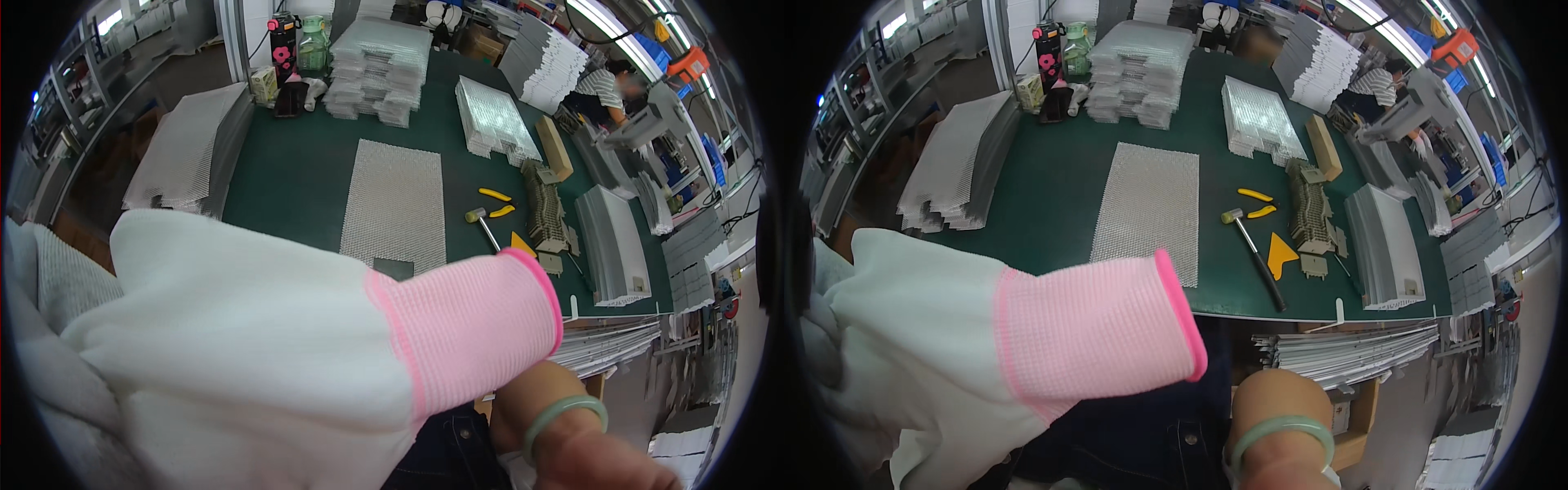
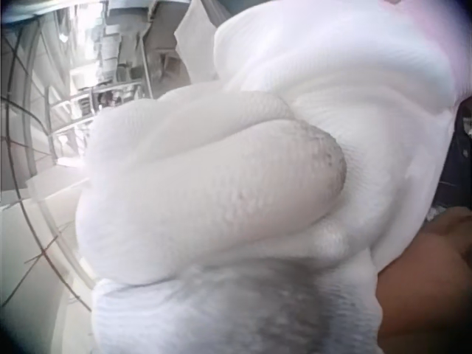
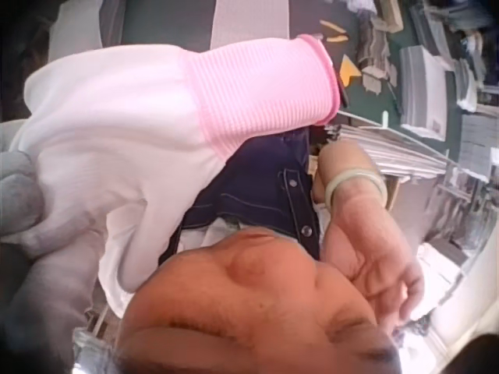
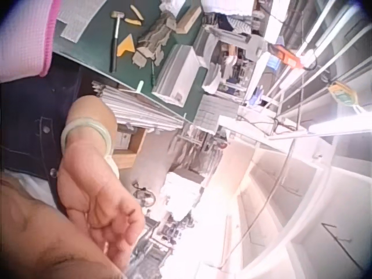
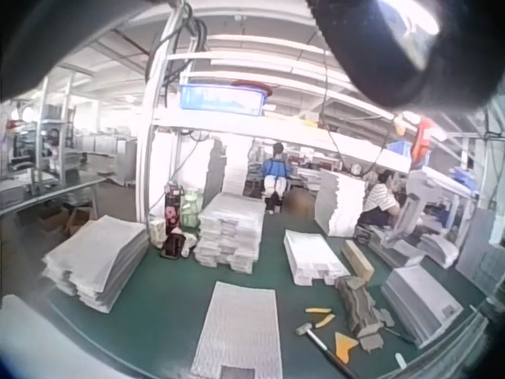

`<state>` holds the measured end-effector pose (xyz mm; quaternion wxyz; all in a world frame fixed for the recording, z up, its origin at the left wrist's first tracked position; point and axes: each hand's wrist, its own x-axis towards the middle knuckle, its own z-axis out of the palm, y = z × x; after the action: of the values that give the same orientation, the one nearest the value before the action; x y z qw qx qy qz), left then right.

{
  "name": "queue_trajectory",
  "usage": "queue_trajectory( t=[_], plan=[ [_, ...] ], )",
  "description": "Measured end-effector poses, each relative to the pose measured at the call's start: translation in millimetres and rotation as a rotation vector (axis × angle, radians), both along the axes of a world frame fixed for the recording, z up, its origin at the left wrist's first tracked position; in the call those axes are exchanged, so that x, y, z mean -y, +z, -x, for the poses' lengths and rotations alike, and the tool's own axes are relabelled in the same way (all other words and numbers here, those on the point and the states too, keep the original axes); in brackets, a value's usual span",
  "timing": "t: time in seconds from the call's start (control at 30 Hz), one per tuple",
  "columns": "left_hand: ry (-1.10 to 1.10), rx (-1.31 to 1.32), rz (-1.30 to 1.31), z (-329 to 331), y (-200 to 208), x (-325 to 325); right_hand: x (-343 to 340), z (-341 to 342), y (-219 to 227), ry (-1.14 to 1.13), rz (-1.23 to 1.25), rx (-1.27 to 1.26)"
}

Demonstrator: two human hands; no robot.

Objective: The person assembles a rectangular filter unit by placing a mesh sheet on a workbench, positioning a plastic frame around it, and securing the edges with a hammer. They then insert a plastic insert into the frame and continue to secure the assembly.

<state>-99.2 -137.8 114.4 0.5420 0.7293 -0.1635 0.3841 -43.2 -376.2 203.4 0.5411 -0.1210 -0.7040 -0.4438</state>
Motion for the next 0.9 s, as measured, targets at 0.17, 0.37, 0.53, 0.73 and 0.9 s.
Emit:
queue_trajectory(
  t=[0.17,0.37,0.53,0.73,0.9],
  plan=[
    [0.057,0.138,-0.002,-34.3,24.4,0.7,3.0,-14.6,-40.4,-0.704,-0.244,-0.446],
    [0.113,0.253,0.053,-120.5,56.7,12.6,-4.0,-2.5,-29.9,0.087,0.268,-0.723],
    [0.119,0.025,0.265,-174.2,32.3,1.1,-18.3,-3.3,-30.3,0.296,0.414,-0.816],
    [0.416,-0.423,-0.327,-297.7,-102.9,-49.3,17.5,-37.3,-51.6,0.001,0.444,-1.074],
    [0.809,-0.132,-0.356,-260.3,-132.5,-76.3,48.7,-61.0,-128.5,-0.41,0.627,-1.361]
  ],
)
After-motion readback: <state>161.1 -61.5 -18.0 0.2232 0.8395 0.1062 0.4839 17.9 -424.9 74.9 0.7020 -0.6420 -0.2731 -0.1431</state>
